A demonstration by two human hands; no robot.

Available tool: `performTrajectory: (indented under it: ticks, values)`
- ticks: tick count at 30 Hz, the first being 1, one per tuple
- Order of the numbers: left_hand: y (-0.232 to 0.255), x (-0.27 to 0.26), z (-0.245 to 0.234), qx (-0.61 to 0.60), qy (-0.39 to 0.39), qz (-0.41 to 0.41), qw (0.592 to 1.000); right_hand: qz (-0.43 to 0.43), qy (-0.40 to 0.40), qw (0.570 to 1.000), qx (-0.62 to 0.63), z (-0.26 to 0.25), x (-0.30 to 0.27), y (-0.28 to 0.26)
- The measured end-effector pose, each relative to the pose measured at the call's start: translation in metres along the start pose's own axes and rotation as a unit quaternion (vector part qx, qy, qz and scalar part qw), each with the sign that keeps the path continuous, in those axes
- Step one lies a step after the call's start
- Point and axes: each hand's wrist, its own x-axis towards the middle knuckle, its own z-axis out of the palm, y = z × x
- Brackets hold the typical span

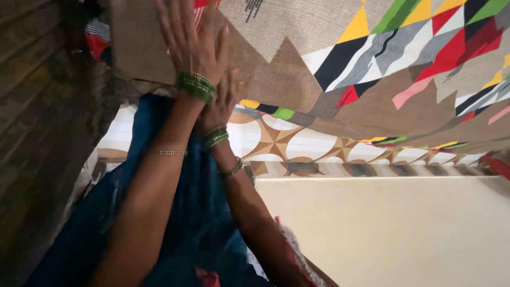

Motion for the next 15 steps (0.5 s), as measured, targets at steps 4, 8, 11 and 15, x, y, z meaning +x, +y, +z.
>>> performTrajectory:
  ticks: [4, 8, 11, 15]
  values:
    - [0.0, 0.031, 0.014, 0.049, -0.081, -0.097, 0.991, 0.084, -0.004, 0.989, 0.119, -0.03, -0.005, 0.023]
    - [-0.003, 0.032, 0.012, 0.063, -0.112, -0.122, 0.984, 0.185, 0.149, 0.971, 0.034, -0.034, 0.07, 0.082]
    - [0.005, 0.043, 0.003, 0.096, -0.229, -0.209, 0.946, 0.175, 0.179, 0.96, -0.124, -0.043, 0.143, 0.145]
    - [-0.004, 0.037, 0.017, 0.162, -0.132, -0.14, 0.968, 0.257, 0.216, 0.922, -0.193, -0.039, 0.207, 0.193]
